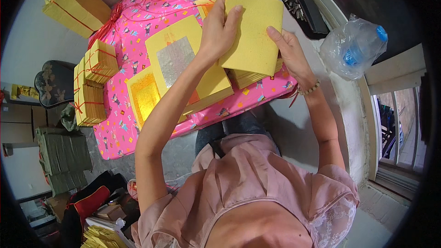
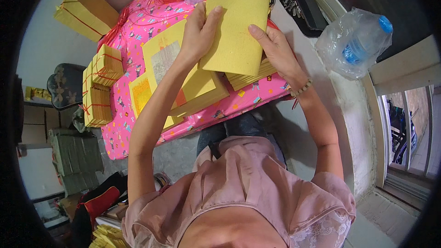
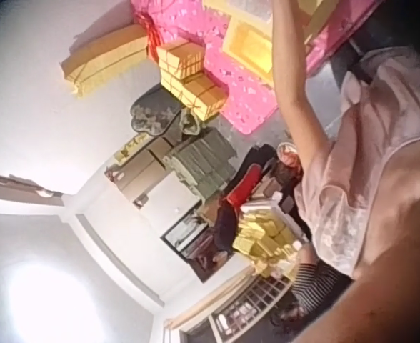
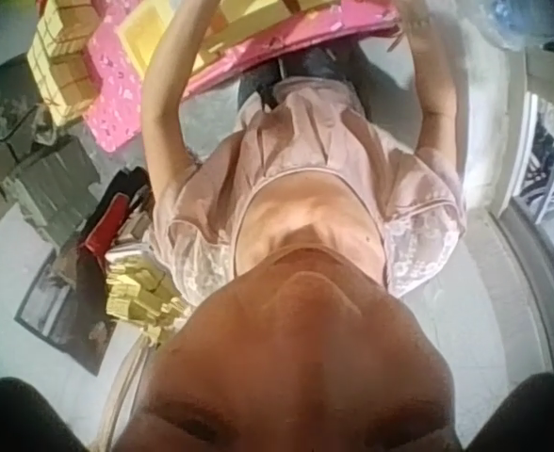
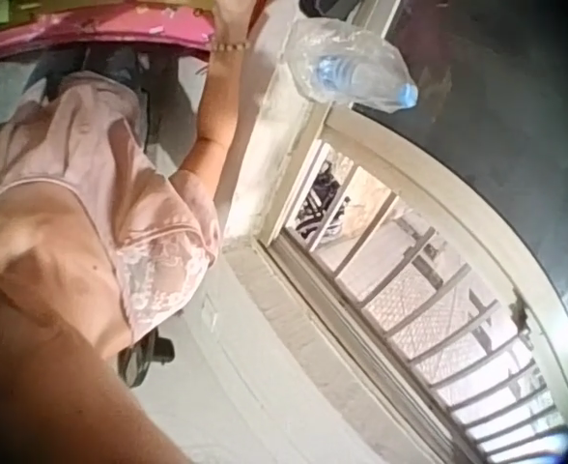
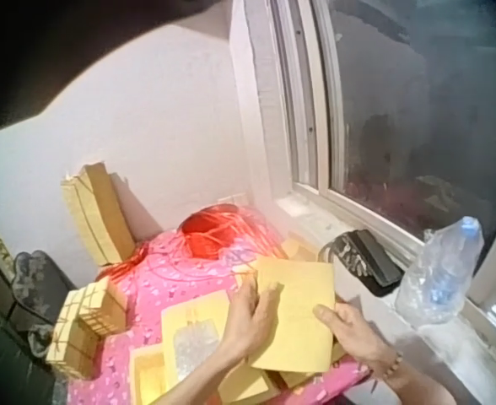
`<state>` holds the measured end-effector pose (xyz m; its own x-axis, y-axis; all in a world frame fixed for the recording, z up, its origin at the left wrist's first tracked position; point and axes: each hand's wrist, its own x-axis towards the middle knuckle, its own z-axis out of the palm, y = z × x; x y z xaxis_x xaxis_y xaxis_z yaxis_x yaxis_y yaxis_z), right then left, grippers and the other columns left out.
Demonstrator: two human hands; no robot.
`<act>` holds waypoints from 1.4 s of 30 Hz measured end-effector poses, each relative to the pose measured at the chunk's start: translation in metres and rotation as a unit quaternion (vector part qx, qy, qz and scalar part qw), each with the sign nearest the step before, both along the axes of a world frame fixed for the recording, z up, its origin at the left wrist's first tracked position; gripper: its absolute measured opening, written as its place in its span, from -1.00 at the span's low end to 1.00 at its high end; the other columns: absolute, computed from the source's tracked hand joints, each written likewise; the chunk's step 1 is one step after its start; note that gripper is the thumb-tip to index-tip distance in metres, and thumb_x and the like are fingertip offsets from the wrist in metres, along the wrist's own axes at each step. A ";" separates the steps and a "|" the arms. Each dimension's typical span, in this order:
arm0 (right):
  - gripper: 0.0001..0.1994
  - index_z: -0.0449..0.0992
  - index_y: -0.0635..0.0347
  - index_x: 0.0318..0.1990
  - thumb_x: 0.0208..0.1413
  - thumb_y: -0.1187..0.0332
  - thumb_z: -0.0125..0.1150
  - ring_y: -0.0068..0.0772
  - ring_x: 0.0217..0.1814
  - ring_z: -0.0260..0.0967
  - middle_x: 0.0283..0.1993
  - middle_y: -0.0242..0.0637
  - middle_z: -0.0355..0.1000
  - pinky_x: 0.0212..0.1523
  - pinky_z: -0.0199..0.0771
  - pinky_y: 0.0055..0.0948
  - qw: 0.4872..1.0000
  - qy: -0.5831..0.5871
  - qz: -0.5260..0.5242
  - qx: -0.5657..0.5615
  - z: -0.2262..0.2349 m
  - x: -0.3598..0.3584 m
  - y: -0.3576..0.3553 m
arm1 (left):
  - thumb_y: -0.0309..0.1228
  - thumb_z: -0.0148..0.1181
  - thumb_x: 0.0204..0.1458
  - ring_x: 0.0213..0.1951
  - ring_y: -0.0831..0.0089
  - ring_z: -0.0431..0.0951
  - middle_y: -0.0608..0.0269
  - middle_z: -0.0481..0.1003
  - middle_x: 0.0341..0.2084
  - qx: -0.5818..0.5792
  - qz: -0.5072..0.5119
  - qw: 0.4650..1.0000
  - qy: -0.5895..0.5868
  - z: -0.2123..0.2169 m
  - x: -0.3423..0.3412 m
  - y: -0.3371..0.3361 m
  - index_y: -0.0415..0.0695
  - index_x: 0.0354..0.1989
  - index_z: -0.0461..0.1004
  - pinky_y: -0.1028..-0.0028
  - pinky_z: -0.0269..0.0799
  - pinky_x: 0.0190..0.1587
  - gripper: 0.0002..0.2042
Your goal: Folding and stacking yellow joss paper.
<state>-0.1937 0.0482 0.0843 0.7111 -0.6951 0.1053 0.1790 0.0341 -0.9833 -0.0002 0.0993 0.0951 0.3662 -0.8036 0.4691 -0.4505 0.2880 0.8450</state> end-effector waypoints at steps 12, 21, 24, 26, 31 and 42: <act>-0.65 0.45 0.20 0.03 0.27 0.14 0.14 -0.64 -0.35 0.47 -0.22 -0.40 0.52 -0.35 0.53 -0.60 0.991 0.028 0.017 0.133 -0.029 -0.020 0.000 | -0.17 0.12 0.21 -0.35 0.54 0.52 0.18 0.54 -0.39 0.140 -0.159 0.977 0.038 -0.014 0.019 -0.044 -0.30 -0.10 0.42 0.45 0.44 -0.28 -0.63; -0.71 0.40 0.18 0.04 0.26 0.26 0.16 -0.69 -0.36 0.48 -0.20 -0.41 0.52 -0.35 0.53 -0.70 0.991 0.025 -0.050 0.119 -0.041 -0.025 -0.021 | -0.04 0.17 0.17 -0.22 0.58 0.52 0.21 0.54 -0.24 0.275 -0.245 0.930 -0.014 -0.008 0.028 -0.044 -0.26 0.05 0.39 0.54 0.44 -0.17 -0.50; -0.71 0.40 0.19 0.03 0.23 0.28 0.20 -0.67 -0.36 0.48 -0.21 -0.38 0.52 -0.34 0.54 -0.68 0.986 0.035 -0.116 0.119 -0.053 -0.025 -0.021 | 0.06 0.26 0.05 -0.17 0.51 0.53 0.14 0.54 -0.19 0.361 -0.251 0.894 -0.085 -0.004 0.035 -0.044 -0.23 0.09 0.35 0.49 0.44 -0.13 -0.37; -0.70 0.40 0.19 0.02 0.21 0.30 0.22 -0.65 -0.35 0.49 -0.23 -0.36 0.52 -0.33 0.55 -0.67 0.983 0.043 -0.136 0.113 -0.057 -0.021 -0.011 | 0.10 0.33 -0.03 -0.16 0.46 0.53 0.10 0.54 -0.19 0.408 -0.255 0.864 -0.148 -0.004 0.038 -0.045 -0.24 0.11 0.34 0.46 0.43 -0.11 -0.29; -0.64 0.35 0.29 0.03 0.14 0.38 0.29 -0.56 -0.33 0.53 -0.23 -0.26 0.51 -0.37 0.57 -0.60 0.980 0.063 -0.153 0.114 -0.071 -0.016 -0.003 | 0.05 0.42 -0.16 -0.10 0.30 0.54 0.13 0.53 -0.11 0.504 -0.206 0.813 -0.208 -0.022 0.037 -0.052 -0.12 0.12 0.40 0.41 0.42 -0.07 -0.29; -0.70 0.36 0.29 -0.04 0.15 0.39 0.27 -0.54 -0.39 0.55 -0.23 -0.24 0.54 -0.40 0.53 -0.61 0.975 0.131 -0.142 0.112 -0.099 -0.021 0.000 | 0.01 0.44 -0.19 -0.06 0.25 0.53 0.12 0.52 -0.09 0.534 -0.237 0.769 -0.260 -0.051 0.028 -0.070 -0.09 0.05 0.45 0.29 0.43 -0.04 -0.36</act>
